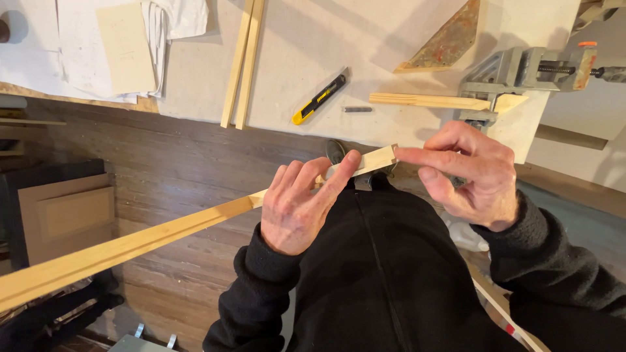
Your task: Assembling and gluing wooden picture frame components using a corner clamp and hammer.
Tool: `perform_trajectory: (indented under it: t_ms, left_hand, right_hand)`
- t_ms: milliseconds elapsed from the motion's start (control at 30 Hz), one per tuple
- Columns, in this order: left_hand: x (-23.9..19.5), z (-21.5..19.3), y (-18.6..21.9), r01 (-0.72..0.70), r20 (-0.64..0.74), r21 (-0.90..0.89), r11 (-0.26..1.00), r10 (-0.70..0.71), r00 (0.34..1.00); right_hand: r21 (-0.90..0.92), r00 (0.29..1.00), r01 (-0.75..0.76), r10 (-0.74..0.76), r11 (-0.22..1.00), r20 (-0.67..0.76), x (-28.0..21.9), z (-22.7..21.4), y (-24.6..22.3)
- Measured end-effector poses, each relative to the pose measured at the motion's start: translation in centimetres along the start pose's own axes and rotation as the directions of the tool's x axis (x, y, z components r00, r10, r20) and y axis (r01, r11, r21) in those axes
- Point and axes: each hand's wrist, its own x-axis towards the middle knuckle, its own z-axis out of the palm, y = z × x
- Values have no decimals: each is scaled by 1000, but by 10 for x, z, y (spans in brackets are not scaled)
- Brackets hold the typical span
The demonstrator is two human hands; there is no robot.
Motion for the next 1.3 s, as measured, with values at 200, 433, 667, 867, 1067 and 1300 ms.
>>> perform_trajectory:
  t_ms: [200, 433, 667, 867, 1067, 1300]
  left_hand:
    - [-1, 0, 0, 14, 7, -8, 1000, -14, 1000]
    - [-2, -2, 3, 21, 11, -38, 999, -20, 1000]
    - [-5, -3, 4, 20, 13, -35, 999, -19, 1000]
    - [-5, -4, 4, 22, 8, -53, 998, -22, 1000]
    - [-3, -3, 5, 7, 3, -43, 999, -7, 1000]
    - [-3, -4, 8, 9, 1, -30, 1000, -9, 1000]
  right_hand:
    - [101, 998, 9, -2, 995, -66, -8, -4, 2]
    - [37, 999, -31, 32, 999, -6, 4, -3, -10]
    - [13, 999, -51, 51, 999, -6, -2, -2, -4]
    - [87, 997, -69, 73, 994, -37, -3, -3, -11]
    - [85, 999, 26, -23, 996, -32, -14, -6, -8]
    - [17, 998, 29, -28, 999, -64, -10, -1, -23]
